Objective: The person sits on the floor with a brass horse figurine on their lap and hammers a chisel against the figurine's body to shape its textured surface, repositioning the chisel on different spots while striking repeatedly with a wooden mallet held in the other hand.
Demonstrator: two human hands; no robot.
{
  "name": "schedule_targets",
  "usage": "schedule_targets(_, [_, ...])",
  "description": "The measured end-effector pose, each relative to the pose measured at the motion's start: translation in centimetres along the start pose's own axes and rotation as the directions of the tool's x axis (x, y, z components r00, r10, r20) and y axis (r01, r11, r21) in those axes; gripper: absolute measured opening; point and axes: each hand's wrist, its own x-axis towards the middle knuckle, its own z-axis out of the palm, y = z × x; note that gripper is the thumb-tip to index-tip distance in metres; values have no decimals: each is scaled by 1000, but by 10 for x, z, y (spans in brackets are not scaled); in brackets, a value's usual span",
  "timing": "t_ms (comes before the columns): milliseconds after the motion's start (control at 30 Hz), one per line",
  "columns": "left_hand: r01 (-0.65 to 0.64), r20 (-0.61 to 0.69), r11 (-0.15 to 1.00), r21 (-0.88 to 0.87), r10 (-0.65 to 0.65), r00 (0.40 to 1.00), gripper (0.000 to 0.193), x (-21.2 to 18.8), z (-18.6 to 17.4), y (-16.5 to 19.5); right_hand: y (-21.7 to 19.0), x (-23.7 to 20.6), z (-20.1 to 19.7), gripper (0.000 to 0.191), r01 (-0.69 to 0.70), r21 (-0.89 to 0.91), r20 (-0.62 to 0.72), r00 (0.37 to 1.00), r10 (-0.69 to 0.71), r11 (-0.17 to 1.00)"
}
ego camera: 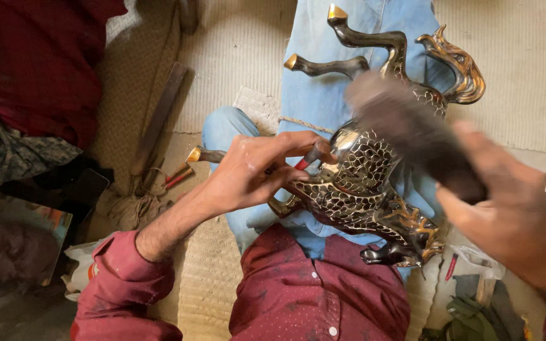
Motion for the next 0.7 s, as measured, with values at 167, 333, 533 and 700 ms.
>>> schedule_targets(167, [-86,-29,996,-10,85,996,50,-1,0,1,1,2,0,75,25,-21,-31,999,-25,999])
schedule_targets(333, [-14,-10,1000,-23,14,1000,49,-2,0,0,-5,10,-3,79,-202,102,78,978,194,974])
schedule_targets(533, [-25,-15,1000,-10,25,1000,51,-1,0,0,-6,11,1,85,-118,51,93,989,113,992])
schedule_targets(700, [-4,3,1000,6,4,1000,49,0,-2,-1,4,3,6,91,-117,-278,228,956,184,954])
